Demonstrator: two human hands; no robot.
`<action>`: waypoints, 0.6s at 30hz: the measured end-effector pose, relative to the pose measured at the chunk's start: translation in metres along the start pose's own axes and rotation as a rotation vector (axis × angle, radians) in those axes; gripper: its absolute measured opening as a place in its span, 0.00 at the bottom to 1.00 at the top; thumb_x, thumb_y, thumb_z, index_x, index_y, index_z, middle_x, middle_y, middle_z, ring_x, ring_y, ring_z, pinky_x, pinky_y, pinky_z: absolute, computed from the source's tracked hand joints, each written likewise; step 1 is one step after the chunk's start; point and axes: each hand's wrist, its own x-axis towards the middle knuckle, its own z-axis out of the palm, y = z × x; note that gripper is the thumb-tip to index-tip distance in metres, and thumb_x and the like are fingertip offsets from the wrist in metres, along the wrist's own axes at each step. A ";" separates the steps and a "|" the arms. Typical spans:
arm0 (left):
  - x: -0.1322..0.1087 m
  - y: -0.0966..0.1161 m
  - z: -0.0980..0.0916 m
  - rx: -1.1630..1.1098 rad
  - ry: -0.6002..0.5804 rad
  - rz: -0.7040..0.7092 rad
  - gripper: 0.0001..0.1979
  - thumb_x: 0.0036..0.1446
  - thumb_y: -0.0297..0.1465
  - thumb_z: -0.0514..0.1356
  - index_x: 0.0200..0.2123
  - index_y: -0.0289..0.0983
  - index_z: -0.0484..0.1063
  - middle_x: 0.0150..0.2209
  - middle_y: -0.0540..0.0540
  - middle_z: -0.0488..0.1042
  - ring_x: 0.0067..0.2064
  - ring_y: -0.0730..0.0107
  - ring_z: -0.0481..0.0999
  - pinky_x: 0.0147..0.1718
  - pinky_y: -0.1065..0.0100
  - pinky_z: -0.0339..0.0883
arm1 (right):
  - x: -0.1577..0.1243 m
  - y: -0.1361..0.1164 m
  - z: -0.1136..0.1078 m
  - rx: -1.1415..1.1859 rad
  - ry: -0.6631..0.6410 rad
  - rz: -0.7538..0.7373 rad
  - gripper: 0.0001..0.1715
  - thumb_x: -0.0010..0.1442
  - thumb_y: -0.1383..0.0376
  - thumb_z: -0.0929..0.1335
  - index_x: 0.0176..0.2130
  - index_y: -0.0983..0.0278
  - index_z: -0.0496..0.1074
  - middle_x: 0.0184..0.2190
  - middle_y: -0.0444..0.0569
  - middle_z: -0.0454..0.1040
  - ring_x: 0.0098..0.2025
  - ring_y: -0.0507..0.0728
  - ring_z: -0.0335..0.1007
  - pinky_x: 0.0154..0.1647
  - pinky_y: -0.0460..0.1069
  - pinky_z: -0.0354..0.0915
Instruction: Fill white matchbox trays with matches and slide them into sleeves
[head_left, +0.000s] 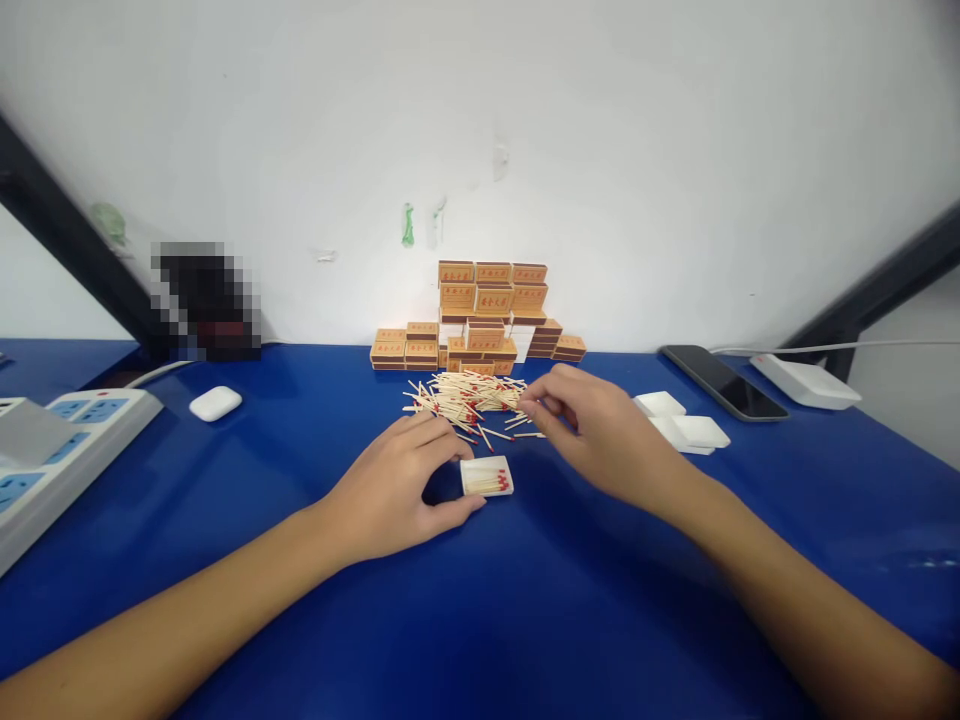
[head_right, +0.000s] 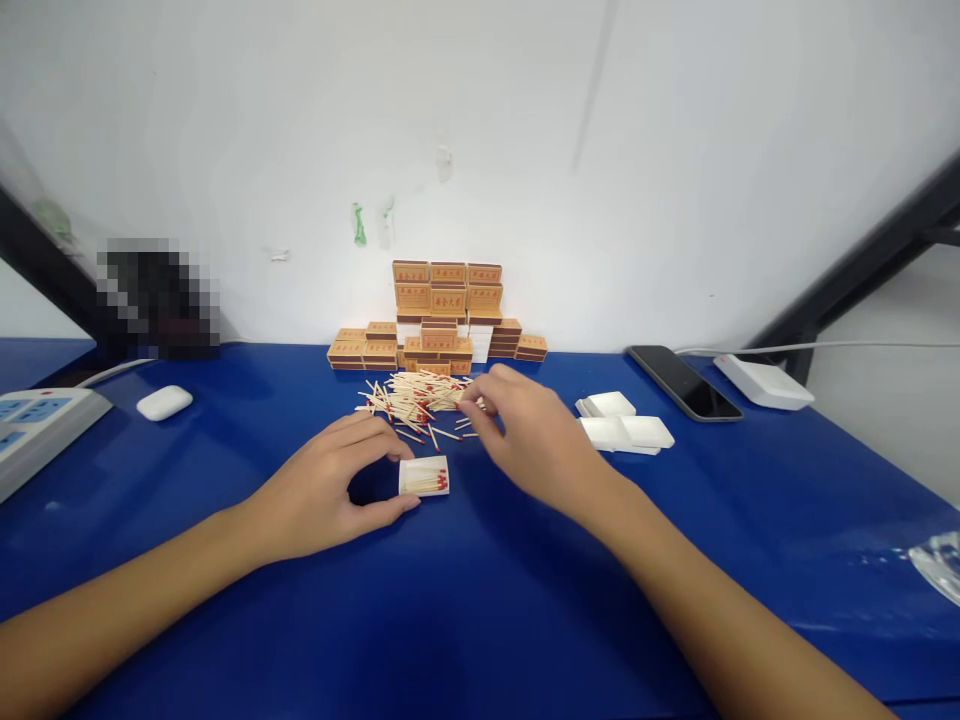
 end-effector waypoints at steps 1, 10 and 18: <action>0.000 0.001 0.000 -0.007 -0.004 0.001 0.13 0.62 0.38 0.69 0.46 0.38 0.75 0.44 0.45 0.79 0.47 0.58 0.77 0.50 0.53 0.71 | 0.002 0.007 -0.001 -0.027 0.018 0.019 0.09 0.72 0.64 0.66 0.37 0.61 0.72 0.34 0.46 0.72 0.33 0.54 0.67 0.35 0.50 0.61; 0.000 0.002 0.001 -0.002 -0.039 -0.014 0.12 0.62 0.38 0.68 0.45 0.38 0.74 0.43 0.44 0.79 0.47 0.57 0.77 0.49 0.53 0.72 | 0.004 -0.001 0.029 -0.082 -0.111 0.079 0.07 0.66 0.61 0.71 0.39 0.63 0.74 0.40 0.51 0.76 0.38 0.58 0.73 0.41 0.53 0.64; 0.001 0.000 -0.001 0.017 -0.031 -0.028 0.12 0.62 0.38 0.68 0.44 0.39 0.74 0.43 0.44 0.78 0.46 0.56 0.77 0.49 0.52 0.71 | 0.011 -0.011 0.029 -0.092 -0.214 0.139 0.04 0.64 0.68 0.69 0.35 0.63 0.74 0.38 0.52 0.76 0.39 0.58 0.73 0.40 0.52 0.64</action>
